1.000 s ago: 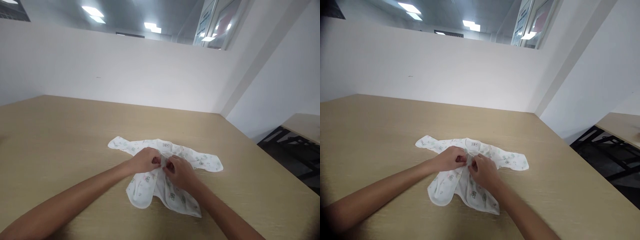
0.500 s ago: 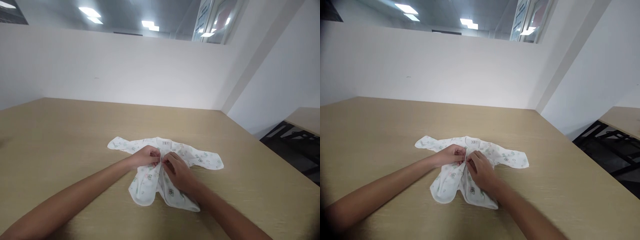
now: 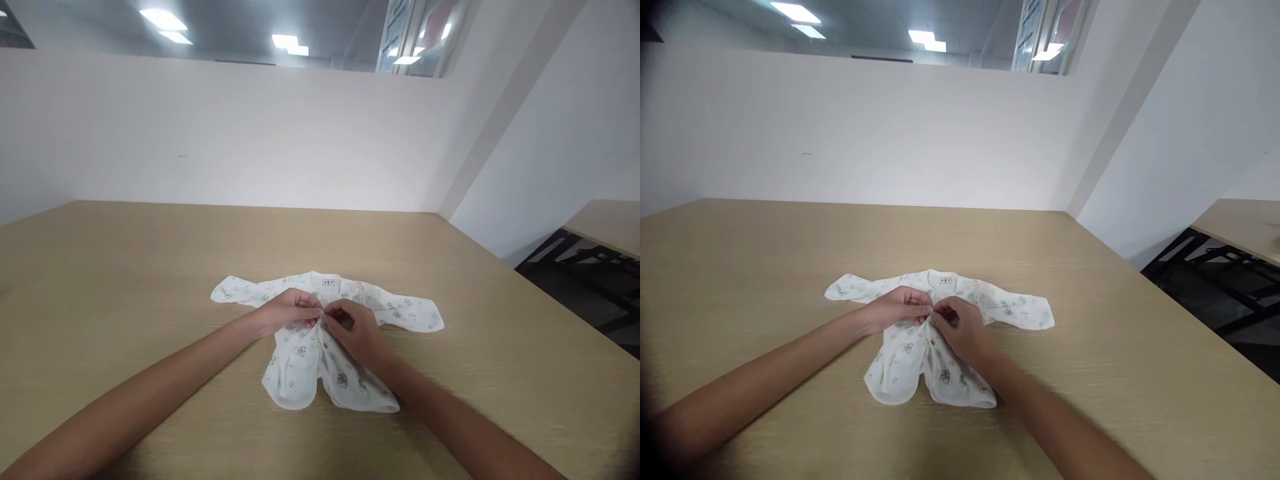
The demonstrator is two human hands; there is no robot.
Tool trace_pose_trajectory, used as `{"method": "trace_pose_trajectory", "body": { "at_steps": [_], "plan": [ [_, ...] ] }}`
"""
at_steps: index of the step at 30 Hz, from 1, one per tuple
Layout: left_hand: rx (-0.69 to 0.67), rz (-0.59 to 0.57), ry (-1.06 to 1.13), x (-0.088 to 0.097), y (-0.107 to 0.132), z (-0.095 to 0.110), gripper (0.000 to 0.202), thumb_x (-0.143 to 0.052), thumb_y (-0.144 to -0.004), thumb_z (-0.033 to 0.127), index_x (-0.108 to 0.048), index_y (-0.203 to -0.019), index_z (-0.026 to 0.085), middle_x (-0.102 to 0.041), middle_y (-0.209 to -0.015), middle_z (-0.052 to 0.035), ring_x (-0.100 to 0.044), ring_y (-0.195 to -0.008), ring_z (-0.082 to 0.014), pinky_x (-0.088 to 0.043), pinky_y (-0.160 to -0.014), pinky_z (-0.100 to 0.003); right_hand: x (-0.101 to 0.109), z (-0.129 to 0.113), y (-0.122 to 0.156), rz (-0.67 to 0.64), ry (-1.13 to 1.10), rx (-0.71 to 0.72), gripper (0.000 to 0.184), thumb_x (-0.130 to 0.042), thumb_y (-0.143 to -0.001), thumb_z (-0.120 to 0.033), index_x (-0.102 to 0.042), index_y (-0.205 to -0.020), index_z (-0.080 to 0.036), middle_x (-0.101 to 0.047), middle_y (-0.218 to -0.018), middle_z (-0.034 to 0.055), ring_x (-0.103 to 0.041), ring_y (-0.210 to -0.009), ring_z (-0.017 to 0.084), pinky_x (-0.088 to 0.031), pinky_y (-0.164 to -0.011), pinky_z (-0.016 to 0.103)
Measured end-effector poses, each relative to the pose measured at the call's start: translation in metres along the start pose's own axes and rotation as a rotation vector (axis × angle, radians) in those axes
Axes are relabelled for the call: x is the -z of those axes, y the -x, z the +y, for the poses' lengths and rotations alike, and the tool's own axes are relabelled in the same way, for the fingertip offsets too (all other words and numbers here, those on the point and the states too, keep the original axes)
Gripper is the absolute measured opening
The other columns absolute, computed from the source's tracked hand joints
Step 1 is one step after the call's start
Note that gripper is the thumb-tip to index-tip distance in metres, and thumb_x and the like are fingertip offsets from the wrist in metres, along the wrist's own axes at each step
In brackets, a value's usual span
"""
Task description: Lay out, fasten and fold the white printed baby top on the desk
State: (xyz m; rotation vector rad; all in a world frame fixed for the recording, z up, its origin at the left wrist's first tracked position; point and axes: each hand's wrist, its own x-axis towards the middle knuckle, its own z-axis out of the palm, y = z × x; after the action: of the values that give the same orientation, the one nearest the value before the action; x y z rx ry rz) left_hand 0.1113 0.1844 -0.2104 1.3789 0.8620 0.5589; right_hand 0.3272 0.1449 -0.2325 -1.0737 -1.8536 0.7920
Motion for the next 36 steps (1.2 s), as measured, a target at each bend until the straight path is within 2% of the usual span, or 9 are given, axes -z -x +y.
{"method": "trace_pose_trajectory", "body": {
  "at_steps": [5, 9, 12, 16, 23, 27, 36],
  "plan": [
    [0.002, 0.016, 0.008, -0.001, 0.0, 0.0, 0.031, -0.083, -0.081, 0.044, -0.075, -0.086, 0.015, -0.068, -0.08, -0.0049, -0.061, -0.071, -0.0123, -0.049, -0.068, -0.024, 0.001, 0.001, 0.0, 0.042, 0.031, -0.009, 0.013, -0.07, -0.094, -0.033, -0.072, -0.09, -0.021, -0.073, -0.087, 0.0018, -0.066, -0.077, 0.017, -0.052, -0.07, 0.029],
    [0.002, 0.044, 0.019, 0.0, 0.0, -0.004, 0.031, -0.084, -0.081, 0.044, -0.074, -0.086, 0.015, -0.07, -0.08, -0.0052, -0.061, -0.069, -0.0117, -0.046, -0.064, -0.023, -0.002, 0.0, -0.001, 0.013, 0.139, -0.104, 0.029, -0.081, -0.085, -0.039, -0.064, -0.072, -0.019, -0.067, -0.069, 0.0002, -0.058, -0.063, 0.015, -0.043, -0.058, 0.027],
    [0.003, 0.06, 0.034, 0.001, -0.002, -0.008, 0.03, -0.085, -0.08, 0.042, -0.075, -0.089, 0.015, -0.072, -0.084, -0.006, -0.064, -0.072, -0.0119, -0.049, -0.068, -0.024, -0.005, -0.002, -0.002, -0.021, 0.224, -0.09, 0.029, -0.076, -0.087, -0.035, -0.061, -0.067, -0.019, -0.065, -0.067, -0.0002, -0.054, -0.06, 0.014, -0.038, -0.058, 0.028],
    [-0.002, 0.06, 0.062, 0.001, -0.003, -0.012, 0.03, -0.085, -0.081, 0.041, -0.076, -0.092, 0.014, -0.073, -0.087, -0.0074, -0.066, -0.076, -0.0128, -0.052, -0.076, -0.026, -0.004, -0.001, -0.002, -0.003, 0.237, 0.011, 0.017, -0.066, -0.088, -0.023, -0.061, -0.072, -0.019, -0.064, -0.069, -0.0001, -0.053, -0.063, 0.014, -0.038, -0.062, 0.028],
    [-0.023, 0.054, 0.059, 0.001, -0.003, -0.015, 0.027, -0.082, -0.086, 0.041, -0.074, -0.089, 0.015, -0.071, -0.085, -0.0058, -0.065, -0.076, -0.012, -0.05, -0.074, -0.025, -0.003, -0.001, 0.0, 0.008, 0.11, 0.067, 0.01, -0.064, -0.093, -0.027, -0.068, -0.087, -0.02, -0.07, -0.083, 0.0015, -0.061, -0.072, 0.017, -0.046, -0.069, 0.029],
    [-0.041, 0.017, 0.074, 0.004, -0.005, -0.016, 0.028, -0.081, -0.086, 0.041, -0.074, -0.089, 0.014, -0.069, -0.084, -0.0053, -0.065, -0.078, -0.0125, -0.05, -0.076, -0.025, -0.005, -0.002, -0.001, 0.019, 0.032, 0.043, 0.012, -0.06, -0.096, -0.026, -0.07, -0.093, -0.02, -0.072, -0.087, 0.0023, -0.066, -0.078, 0.017, -0.051, -0.074, 0.029],
    [-0.025, -0.044, 0.08, 0.006, -0.004, -0.013, 0.033, -0.083, -0.085, 0.045, -0.073, -0.087, 0.013, -0.068, -0.084, -0.0048, -0.065, -0.08, -0.012, -0.05, -0.079, -0.023, -0.005, 0.005, -0.002, 0.058, 0.034, 0.008, 0.009, -0.07, -0.092, -0.029, -0.07, -0.094, -0.02, -0.072, -0.088, 0.0029, -0.065, -0.081, 0.018, -0.051, -0.073, 0.029]
  ]
}}
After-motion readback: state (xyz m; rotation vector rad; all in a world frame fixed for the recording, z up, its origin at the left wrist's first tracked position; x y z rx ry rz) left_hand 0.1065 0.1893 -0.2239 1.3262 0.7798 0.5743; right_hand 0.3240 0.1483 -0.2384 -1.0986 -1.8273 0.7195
